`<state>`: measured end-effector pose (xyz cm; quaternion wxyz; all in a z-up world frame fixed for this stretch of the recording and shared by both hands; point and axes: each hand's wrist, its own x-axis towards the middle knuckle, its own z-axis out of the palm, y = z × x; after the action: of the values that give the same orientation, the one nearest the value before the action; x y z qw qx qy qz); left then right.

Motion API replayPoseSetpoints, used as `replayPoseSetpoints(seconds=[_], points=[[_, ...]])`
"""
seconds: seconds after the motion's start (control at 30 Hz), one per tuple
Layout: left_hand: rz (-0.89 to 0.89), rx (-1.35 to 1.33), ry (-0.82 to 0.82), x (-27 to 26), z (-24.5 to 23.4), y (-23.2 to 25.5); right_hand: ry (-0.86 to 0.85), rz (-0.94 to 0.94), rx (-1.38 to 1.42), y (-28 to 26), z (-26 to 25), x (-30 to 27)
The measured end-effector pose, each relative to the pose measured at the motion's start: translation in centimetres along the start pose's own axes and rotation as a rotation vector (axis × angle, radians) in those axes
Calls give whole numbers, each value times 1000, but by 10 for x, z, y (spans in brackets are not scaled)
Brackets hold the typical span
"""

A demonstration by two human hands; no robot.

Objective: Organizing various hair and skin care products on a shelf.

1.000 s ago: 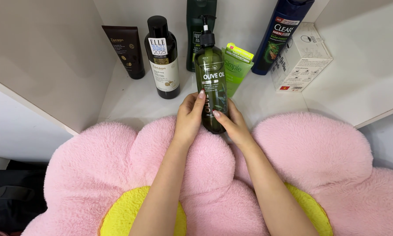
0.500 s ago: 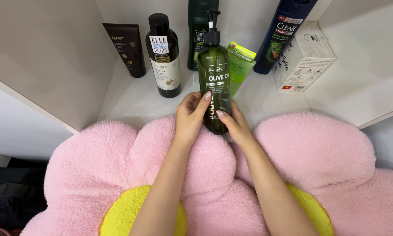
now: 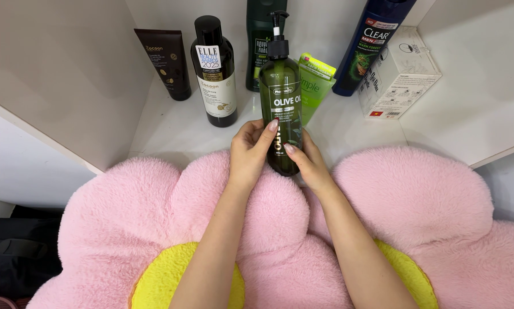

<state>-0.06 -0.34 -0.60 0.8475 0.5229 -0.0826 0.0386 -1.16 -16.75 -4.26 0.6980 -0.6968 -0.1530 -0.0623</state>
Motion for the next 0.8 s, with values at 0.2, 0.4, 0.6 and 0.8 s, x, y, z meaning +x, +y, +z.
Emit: replayPoseSetpoints(seconds=[0.2, 0.4, 0.6, 0.8], points=[[1, 107, 33, 0, -2, -2, -8, -72, -46, -7, 5, -1], [-36, 116, -46, -1, 1, 11, -119, -184, -3, -23, 3, 0], [-5, 32, -95, -3, -2, 16, -176, -92, 190, -39, 6, -4], [-49, -82, -114, -3, -9, 6, -171, 13, 258, -33, 6, -12]])
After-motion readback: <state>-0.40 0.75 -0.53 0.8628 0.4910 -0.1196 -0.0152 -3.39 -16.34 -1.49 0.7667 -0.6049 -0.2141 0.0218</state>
